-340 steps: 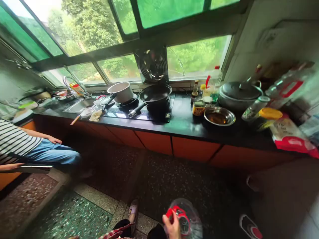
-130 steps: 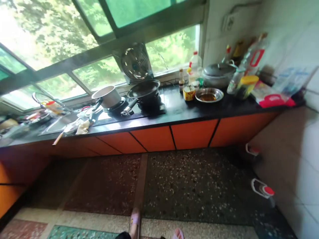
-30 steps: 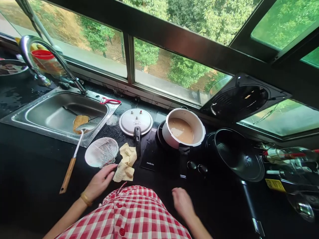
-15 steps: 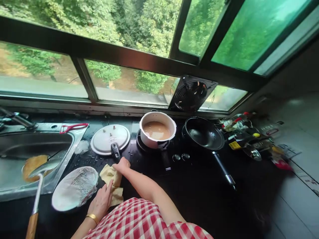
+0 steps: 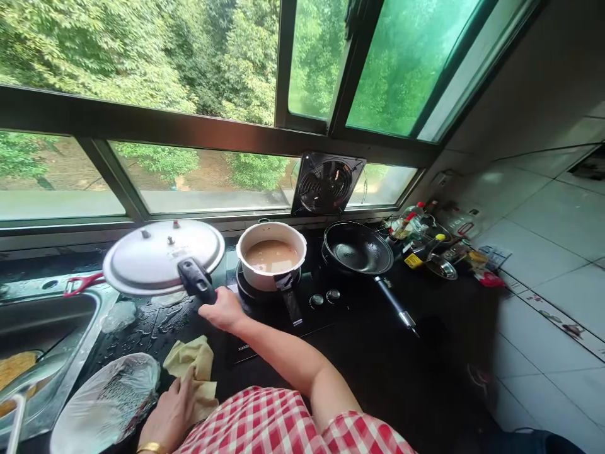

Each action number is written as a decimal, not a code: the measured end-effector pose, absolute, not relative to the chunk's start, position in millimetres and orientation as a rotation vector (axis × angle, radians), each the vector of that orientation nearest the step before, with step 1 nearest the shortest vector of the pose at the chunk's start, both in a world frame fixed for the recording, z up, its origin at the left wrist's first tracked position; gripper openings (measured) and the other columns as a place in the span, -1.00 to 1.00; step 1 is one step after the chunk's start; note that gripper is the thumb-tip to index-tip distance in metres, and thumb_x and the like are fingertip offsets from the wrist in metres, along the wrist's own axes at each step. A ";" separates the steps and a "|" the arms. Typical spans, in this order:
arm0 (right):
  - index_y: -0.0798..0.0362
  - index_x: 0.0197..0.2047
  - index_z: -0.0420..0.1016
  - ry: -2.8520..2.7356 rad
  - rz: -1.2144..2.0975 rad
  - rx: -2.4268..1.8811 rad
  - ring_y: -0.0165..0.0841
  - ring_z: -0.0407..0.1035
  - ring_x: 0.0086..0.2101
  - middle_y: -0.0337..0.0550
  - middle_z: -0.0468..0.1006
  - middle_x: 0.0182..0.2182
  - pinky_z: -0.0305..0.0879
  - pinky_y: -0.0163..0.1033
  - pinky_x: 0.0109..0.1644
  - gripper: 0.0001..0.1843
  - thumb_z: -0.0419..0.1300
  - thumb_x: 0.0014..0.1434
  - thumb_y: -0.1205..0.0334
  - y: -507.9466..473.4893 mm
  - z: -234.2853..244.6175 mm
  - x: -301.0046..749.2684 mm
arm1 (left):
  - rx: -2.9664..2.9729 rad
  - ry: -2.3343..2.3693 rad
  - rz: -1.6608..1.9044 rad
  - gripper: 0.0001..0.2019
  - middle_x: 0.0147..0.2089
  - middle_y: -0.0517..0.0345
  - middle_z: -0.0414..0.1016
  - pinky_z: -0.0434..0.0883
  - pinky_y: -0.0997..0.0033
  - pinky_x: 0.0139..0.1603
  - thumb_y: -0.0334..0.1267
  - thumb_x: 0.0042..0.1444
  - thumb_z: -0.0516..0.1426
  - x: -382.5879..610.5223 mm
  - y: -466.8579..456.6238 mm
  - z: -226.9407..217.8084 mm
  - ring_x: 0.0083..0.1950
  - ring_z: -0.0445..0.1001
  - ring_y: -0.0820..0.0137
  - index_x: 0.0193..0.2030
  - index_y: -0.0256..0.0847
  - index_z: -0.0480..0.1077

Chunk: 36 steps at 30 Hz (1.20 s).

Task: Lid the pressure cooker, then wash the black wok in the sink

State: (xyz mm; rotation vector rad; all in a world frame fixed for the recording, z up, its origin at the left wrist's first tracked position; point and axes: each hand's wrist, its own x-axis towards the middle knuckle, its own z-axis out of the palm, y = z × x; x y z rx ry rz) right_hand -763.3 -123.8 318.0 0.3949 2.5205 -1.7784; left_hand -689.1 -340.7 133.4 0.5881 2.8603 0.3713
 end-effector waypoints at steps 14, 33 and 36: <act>0.16 -0.19 0.42 2.532 -2.079 0.652 -0.42 0.32 -0.41 -0.22 0.48 -0.40 0.27 -0.32 -0.31 -0.64 0.19 -0.11 0.25 72.3 333.6 -661.1 | 0.112 1.499 1.515 -0.33 0.02 -0.08 0.46 0.35 0.25 0.01 0.15 0.04 0.12 -687.2 -106.6 250.2 -0.03 0.47 0.26 0.19 -0.22 0.22; 0.14 -0.27 0.42 2.426 -1.944 0.584 -0.46 0.24 -0.49 -0.27 0.41 -0.50 0.20 -0.33 -0.40 -0.69 0.19 -0.16 0.23 106.5 324.3 -685.6 | -0.166 1.111 2.021 -0.50 -0.46 0.30 0.31 0.15 0.61 -0.71 0.10 0.06 0.15 -668.6 -42.9 254.4 -0.64 0.22 0.60 -0.01 -0.22 0.22; 0.15 -0.24 0.42 2.447 -1.891 0.567 -0.45 0.25 -0.48 -0.27 0.42 -0.48 0.22 -0.32 -0.37 -0.68 0.19 -0.12 0.22 109.5 326.8 -684.2 | -0.151 1.126 2.012 -0.47 -0.46 0.30 0.31 0.18 0.60 -0.71 0.11 0.04 0.16 -668.9 -43.7 254.2 -0.64 0.22 0.60 0.00 -0.23 0.21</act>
